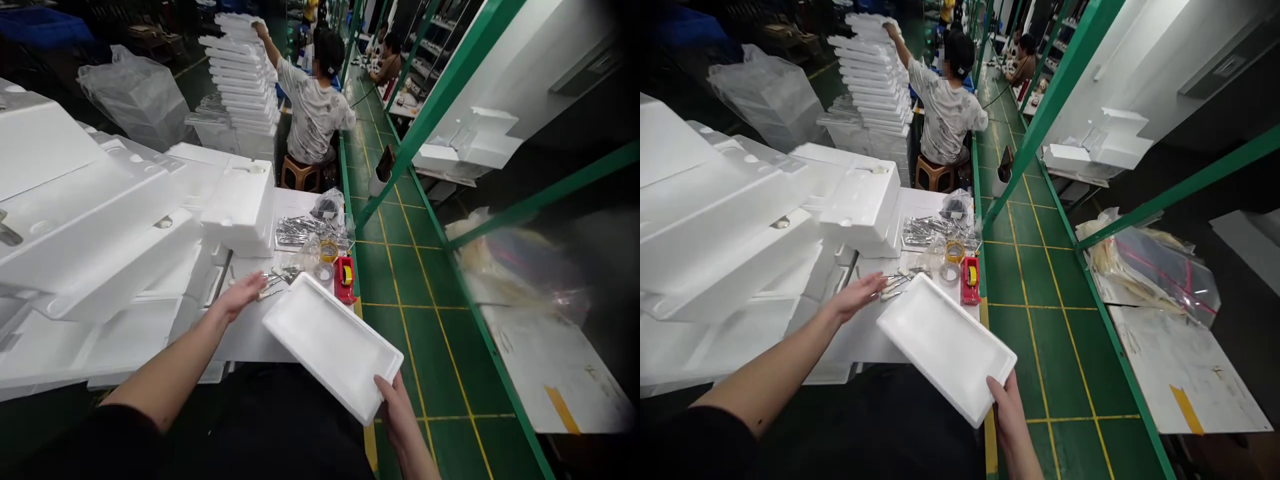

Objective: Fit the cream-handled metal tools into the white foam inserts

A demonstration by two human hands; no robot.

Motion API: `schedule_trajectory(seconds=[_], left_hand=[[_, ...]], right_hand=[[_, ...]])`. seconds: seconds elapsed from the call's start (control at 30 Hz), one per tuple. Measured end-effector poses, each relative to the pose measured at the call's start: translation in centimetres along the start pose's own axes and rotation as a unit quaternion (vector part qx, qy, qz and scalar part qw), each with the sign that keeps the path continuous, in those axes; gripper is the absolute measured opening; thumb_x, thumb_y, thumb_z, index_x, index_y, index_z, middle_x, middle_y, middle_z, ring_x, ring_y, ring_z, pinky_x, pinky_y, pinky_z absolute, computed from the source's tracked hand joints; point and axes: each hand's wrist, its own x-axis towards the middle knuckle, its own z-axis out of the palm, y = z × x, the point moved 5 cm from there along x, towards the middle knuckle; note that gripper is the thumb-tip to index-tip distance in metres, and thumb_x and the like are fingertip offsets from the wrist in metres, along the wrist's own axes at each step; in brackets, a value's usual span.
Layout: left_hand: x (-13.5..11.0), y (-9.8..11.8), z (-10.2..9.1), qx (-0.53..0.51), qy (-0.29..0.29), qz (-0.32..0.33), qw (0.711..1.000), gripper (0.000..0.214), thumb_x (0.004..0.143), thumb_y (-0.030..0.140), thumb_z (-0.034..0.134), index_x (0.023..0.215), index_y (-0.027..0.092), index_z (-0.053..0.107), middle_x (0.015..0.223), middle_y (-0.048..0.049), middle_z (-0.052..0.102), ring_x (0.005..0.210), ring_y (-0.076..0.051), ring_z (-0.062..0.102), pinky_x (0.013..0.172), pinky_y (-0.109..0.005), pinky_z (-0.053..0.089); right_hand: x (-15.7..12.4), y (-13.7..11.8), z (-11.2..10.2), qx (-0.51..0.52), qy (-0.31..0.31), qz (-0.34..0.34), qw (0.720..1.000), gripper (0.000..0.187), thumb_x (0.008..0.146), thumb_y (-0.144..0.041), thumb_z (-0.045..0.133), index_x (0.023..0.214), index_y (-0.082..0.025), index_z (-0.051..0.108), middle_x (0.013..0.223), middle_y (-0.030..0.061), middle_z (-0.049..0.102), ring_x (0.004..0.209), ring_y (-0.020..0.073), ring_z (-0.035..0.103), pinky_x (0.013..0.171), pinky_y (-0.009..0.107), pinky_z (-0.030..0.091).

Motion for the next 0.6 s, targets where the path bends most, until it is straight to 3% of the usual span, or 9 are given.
schedule_trajectory(seconds=[0.07,0.17,0.27,0.33,0.43,0.53,0.6], left_hand=[[-3.3,-3.6,-1.8,0.034,-0.068,-0.043,0.996,0.051,0.069,0.035,0.088,0.114,0.018,0.072,0.115,-0.0158,0.072,0.116,-0.035,0.063,0.103,-0.049,0.046],[-7.3,-5.1,-5.3,0.011,-0.189,-0.02,0.982,0.062,0.081,0.062,0.069,0.125,0.019,0.068,0.124,-0.0155,0.07,0.125,-0.037,0.057,0.105,-0.049,0.045],[-10.4,-4.5,-9.6,-0.002,-0.237,0.011,0.971,0.071,0.087,0.071,0.052,0.135,0.019,0.062,0.136,-0.0152,0.064,0.134,-0.038,0.05,0.108,-0.048,0.042],[-11.7,-4.9,-12.1,0.024,-0.209,0.012,0.978,0.063,0.089,0.064,0.055,0.136,0.023,0.06,0.141,-0.0125,0.06,0.138,-0.035,0.047,0.11,-0.046,0.042],[-12.0,-6.8,-14.4,0.012,-0.113,0.013,0.993,0.054,0.089,0.058,0.061,0.129,0.022,0.062,0.141,-0.0131,0.06,0.134,-0.034,0.052,0.104,-0.045,0.046],[-10.5,-9.7,-15.3,-0.017,-0.027,0.022,0.999,0.054,0.086,0.055,0.067,0.126,0.021,0.058,0.138,-0.0141,0.062,0.126,-0.03,0.059,0.101,-0.041,0.049],[-8.9,-11.7,-15.2,0.017,0.006,0.022,1.0,0.057,0.085,0.049,0.071,0.132,0.022,0.052,0.142,-0.0143,0.059,0.128,-0.027,0.057,0.105,-0.038,0.047]], right_hand=[[0.1,-1.5,1.0,-0.033,-0.057,-0.048,0.997,0.11,0.062,-0.046,0.088,0.154,-0.028,0.032,0.141,0.0125,0.06,0.129,0.0354,0.056,0.111,0.052,0.041],[0.0,-4.3,3.2,-0.017,-0.17,-0.097,0.98,0.112,0.053,-0.058,0.089,0.15,-0.029,0.042,0.151,0.0109,0.05,0.142,0.0358,0.041,0.118,0.051,0.03],[0.3,-5.4,5.9,0.101,-0.26,-0.038,0.96,0.1,0.067,-0.09,0.054,0.145,-0.028,0.05,0.152,0.0095,0.049,0.144,0.0347,0.039,0.117,0.053,0.034],[0.8,-4.3,7.6,0.144,-0.27,0.016,0.952,0.088,0.077,-0.087,0.044,0.141,-0.027,0.055,0.148,0.0095,0.054,0.14,0.034,0.046,0.115,0.055,0.037],[2.3,-0.8,9.3,0.158,-0.205,0.027,0.966,0.054,0.083,-0.06,0.062,0.123,-0.023,0.066,0.136,0.0104,0.064,0.131,0.0301,0.055,0.114,0.051,0.039],[4.2,3.1,9.6,0.169,-0.098,0.012,0.981,0.034,0.079,-0.043,0.068,0.103,-0.019,0.069,0.108,0.0109,0.075,0.111,0.0265,0.068,0.107,0.047,0.047],[5.3,5.4,9.7,0.157,-0.064,0.023,0.985,0.031,0.075,-0.038,0.072,0.098,-0.019,0.067,0.095,0.008,0.077,0.098,0.024,0.072,0.098,0.044,0.054]])
